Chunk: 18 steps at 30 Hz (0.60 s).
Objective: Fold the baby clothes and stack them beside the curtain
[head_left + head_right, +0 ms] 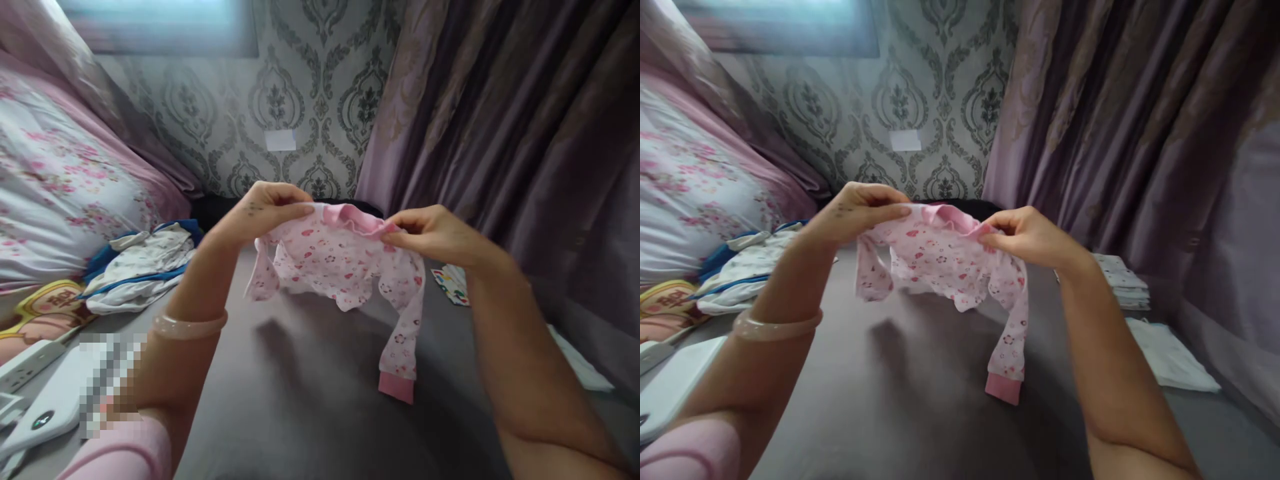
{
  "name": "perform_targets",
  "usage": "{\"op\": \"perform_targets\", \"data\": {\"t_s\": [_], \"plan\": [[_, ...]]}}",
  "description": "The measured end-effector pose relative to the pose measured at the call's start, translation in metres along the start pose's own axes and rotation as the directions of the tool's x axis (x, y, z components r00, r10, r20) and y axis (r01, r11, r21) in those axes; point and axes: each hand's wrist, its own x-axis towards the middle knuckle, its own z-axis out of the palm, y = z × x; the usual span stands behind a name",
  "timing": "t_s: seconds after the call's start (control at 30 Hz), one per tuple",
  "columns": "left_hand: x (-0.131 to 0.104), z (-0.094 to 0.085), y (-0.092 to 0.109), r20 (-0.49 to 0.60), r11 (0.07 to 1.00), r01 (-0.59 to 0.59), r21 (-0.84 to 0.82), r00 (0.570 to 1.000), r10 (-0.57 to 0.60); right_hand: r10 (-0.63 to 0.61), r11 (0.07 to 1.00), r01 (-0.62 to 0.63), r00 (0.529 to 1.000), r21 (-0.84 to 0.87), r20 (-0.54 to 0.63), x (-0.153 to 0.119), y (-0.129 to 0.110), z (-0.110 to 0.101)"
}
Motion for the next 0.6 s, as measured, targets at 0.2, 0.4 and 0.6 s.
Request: {"op": "perform_targets", "data": {"t_s": [0.2,0.4,0.6], "plan": [[0.016,0.000,-0.010,0.106,0.997,0.081,0.020,0.991,-0.082,0.049,0.990,-0.058,0.996,0.127,0.075,0.018,0.001,-0.017],[0.026,0.022,-0.012,-0.048,0.989,0.015,-0.149,0.999,-0.022,-0.074,0.966,0.052,0.994,0.251,0.079,0.027,0.004,-0.012],[0.026,0.022,-0.013,-0.053,0.978,0.036,-0.204,0.997,-0.047,-0.076,0.966,0.063,0.996,0.252,0.043,0.028,0.006,-0.014]]}}
